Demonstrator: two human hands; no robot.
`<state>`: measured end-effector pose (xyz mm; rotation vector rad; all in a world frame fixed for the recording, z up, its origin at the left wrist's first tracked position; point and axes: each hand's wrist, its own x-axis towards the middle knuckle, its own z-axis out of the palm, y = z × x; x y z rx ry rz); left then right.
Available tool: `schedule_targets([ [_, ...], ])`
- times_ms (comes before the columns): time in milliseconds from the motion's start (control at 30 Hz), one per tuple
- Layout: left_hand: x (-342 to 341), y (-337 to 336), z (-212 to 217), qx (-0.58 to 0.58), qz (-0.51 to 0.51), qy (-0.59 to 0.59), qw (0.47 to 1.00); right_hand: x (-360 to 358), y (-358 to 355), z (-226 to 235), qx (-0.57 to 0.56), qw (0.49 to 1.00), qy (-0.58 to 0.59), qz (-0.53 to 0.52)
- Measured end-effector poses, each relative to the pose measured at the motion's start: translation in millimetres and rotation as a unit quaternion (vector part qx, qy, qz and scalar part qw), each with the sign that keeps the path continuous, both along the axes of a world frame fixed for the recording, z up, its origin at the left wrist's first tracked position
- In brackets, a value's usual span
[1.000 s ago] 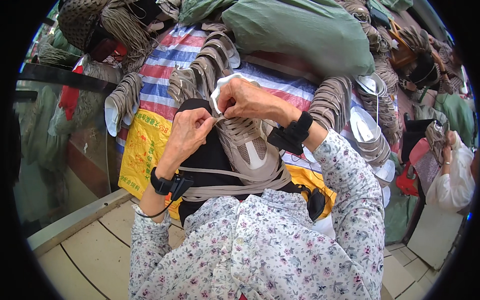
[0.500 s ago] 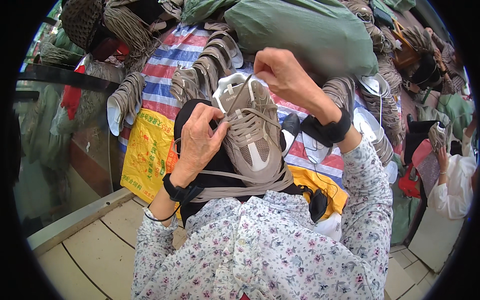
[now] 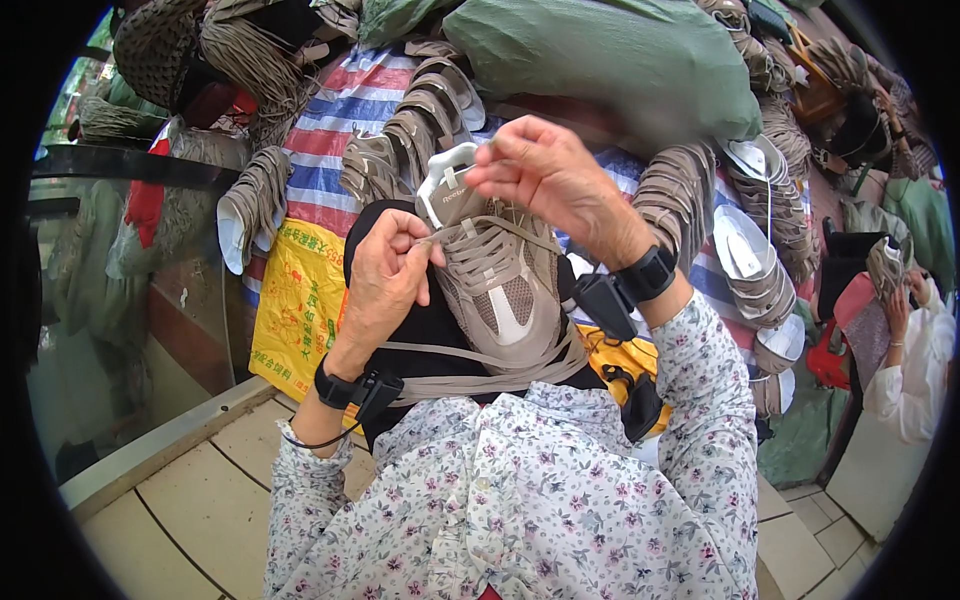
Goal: The person is lacing a beige Reebok sneaker by hand. They repeatedly thread the laces through the eyelets, pull them tight, and adjust the tension. The person works on a single shoe held in their hands while sitting in a cluttered workspace.
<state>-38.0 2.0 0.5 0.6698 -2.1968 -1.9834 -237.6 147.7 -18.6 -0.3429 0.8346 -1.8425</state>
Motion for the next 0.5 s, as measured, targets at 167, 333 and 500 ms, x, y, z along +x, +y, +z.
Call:
schedule_targets([
  [167, 5, -15, 7, 0.086, -0.043, 0.005, 0.995, -77, 29, -28, 0.009, 0.987, 0.091, -0.131],
  [333, 4, -22, 3, 0.055, -0.054, 0.012, 0.997, -187, 79, -23, 0.081, 0.936, 0.207, -0.272],
  [500, -2, -18, -3, -0.098, 0.001, 0.028, 0.995, -259, 112, 7, 0.108, 0.889, 0.335, -0.295],
])
